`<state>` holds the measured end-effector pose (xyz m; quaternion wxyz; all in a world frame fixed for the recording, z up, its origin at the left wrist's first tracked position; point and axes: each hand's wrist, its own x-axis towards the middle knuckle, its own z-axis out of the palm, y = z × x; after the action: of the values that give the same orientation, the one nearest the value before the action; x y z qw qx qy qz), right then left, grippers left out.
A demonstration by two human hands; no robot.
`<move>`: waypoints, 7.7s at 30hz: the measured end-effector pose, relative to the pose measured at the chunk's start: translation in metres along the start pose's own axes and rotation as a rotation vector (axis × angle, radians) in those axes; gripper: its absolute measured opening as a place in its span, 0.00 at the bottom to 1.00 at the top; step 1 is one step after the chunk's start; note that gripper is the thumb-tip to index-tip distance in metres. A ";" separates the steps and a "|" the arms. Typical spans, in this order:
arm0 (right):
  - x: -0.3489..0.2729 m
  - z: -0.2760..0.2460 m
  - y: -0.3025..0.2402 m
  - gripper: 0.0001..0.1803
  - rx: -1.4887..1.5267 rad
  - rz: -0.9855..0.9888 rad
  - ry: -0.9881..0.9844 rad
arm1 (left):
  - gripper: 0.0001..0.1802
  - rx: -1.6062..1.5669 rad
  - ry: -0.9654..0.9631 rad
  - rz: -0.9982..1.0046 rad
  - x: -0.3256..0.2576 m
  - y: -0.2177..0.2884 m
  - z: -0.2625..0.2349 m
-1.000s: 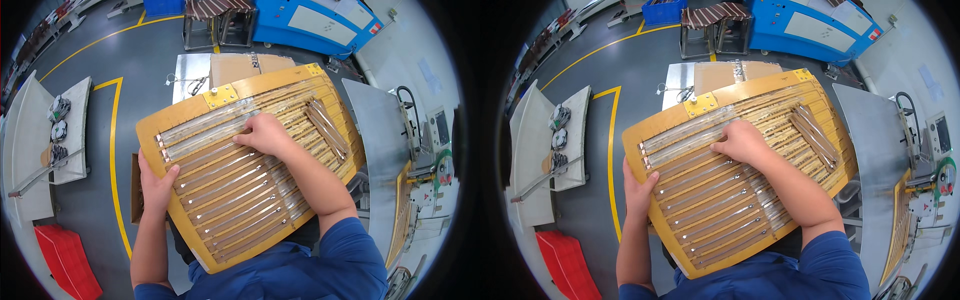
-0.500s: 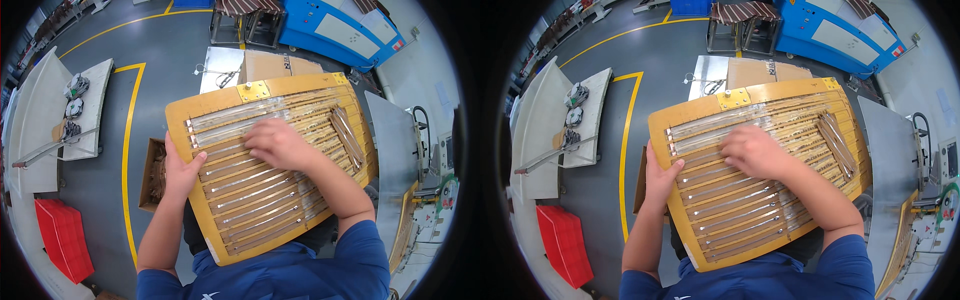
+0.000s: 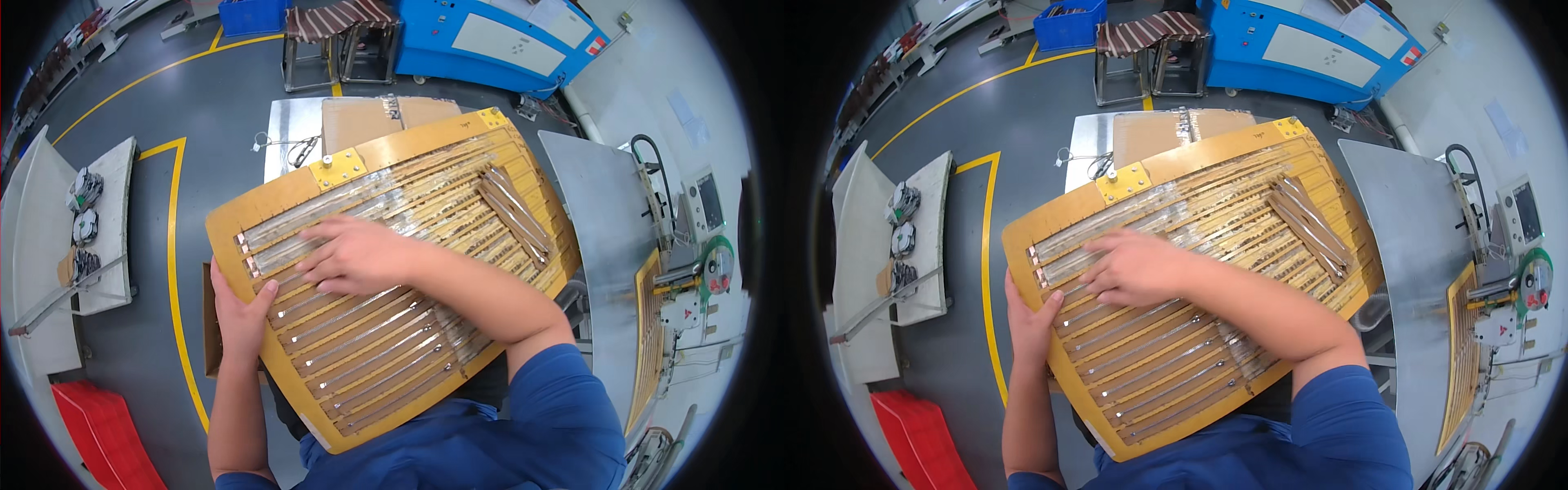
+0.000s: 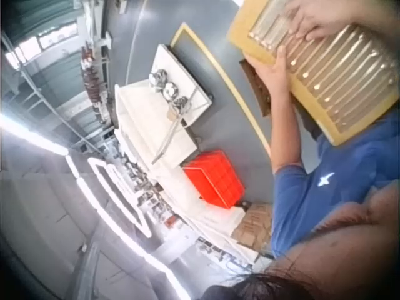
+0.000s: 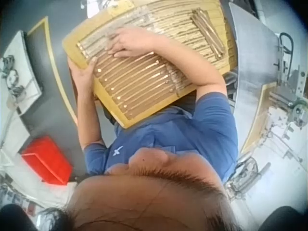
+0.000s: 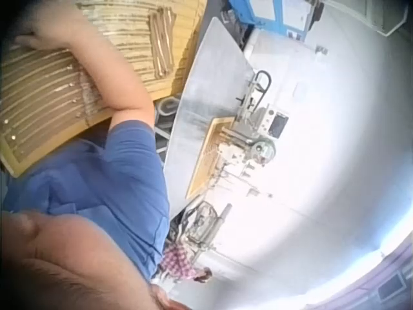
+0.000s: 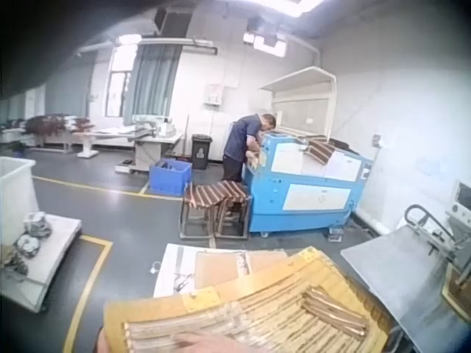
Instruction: Arranging and organizing leather strips on a template board for processing.
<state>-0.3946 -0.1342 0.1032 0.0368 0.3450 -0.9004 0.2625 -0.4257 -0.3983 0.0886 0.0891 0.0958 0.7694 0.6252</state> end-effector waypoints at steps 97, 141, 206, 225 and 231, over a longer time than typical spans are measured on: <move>0.021 -0.054 0.020 0.23 0.074 0.896 -0.118 | 0.45 -0.174 -0.002 -0.078 0.039 -0.004 0.001; 0.048 0.016 0.004 0.19 0.001 -0.021 -0.008 | 0.38 -0.129 0.004 -0.047 0.043 -0.021 -0.005; -0.151 -0.033 0.068 0.21 0.217 0.461 0.535 | 0.44 1.362 -0.798 0.520 0.039 0.053 -0.033; -0.148 -0.030 0.068 0.24 0.238 0.508 0.564 | 0.30 1.170 -0.843 0.924 0.073 0.074 0.110; -0.150 -0.031 0.068 0.24 0.258 0.550 0.494 | 0.29 1.184 -0.912 0.947 0.091 0.072 0.113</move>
<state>-0.3276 0.0137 0.0620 0.1370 0.0191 -0.8830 0.4486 -0.4819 -0.2538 0.1343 0.0548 0.6748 0.7360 -0.0034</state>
